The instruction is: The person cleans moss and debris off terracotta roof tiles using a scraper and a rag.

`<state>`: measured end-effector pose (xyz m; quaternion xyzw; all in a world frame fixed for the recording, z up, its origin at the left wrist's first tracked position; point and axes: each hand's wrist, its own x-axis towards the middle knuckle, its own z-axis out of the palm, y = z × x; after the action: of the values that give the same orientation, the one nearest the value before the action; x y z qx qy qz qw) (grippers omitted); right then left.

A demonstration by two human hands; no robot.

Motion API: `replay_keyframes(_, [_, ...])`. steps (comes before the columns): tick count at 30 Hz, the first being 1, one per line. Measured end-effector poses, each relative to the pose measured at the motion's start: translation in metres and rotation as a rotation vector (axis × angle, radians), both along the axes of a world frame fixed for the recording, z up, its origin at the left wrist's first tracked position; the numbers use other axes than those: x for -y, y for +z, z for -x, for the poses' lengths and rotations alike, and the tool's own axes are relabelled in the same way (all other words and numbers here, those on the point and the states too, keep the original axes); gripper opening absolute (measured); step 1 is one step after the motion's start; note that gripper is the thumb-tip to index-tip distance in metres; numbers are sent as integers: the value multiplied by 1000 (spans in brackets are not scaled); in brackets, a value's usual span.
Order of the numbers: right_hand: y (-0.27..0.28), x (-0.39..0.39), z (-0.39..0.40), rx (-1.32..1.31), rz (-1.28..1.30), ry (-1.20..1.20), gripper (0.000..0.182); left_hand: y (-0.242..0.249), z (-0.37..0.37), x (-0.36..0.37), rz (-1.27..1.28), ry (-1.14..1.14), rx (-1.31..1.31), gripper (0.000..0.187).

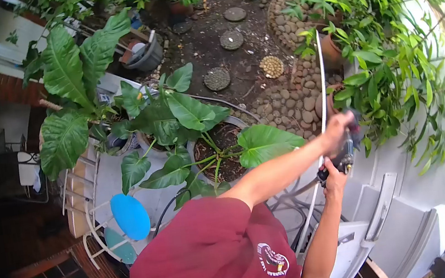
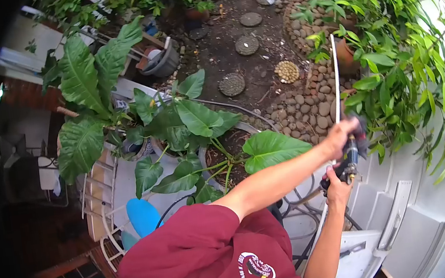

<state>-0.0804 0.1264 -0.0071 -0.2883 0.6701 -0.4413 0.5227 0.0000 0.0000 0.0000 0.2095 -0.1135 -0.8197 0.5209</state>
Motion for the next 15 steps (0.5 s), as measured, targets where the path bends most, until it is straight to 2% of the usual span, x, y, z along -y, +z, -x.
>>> replay_keyframes(1, [0, 5, -3, -47, -46, -54, 23, 2, 4, 1, 17, -9, 23, 27])
replay_keyframes(3, [23, 12, -2, 17, 61, 44, 18, 10, -1, 9, 34, 41, -8, 31])
replay_keyframes(4, [28, 11, -9, 54, 89, 39, 17, -1, -8, 17, 148, 144, 187, 33])
replay_keyframes(6, [41, 7, -19, 89, 136, 1, 18, -16, -10, 19, 127, 127, 124, 35])
replay_keyframes(7, [33, 9, -18, 69, 134, -2, 19, -2, -19, 17, 120, 124, 91, 37])
replay_keyframes(8, [18, 13, -18, 57, 135, -7, 19, 12, -30, 7, 129, -131, 64, 39])
replay_keyframes(9, [10, 15, -15, 41, 134, -13, 20, 15, -12, -4, 44, -7, 227, 40])
replay_keyframes(11, [22, 14, -8, 72, 109, 33, 21, -5, -14, 4, 265, -23, 262, 46])
replay_keyframes(12, [25, 10, -5, 74, 98, 45, 23, -1, -21, 4, 151, -6, 292, 50])
replay_keyframes(15, [34, 1, -6, 105, 156, -26, 29, -33, -24, 21, 20, 171, 160, 38])
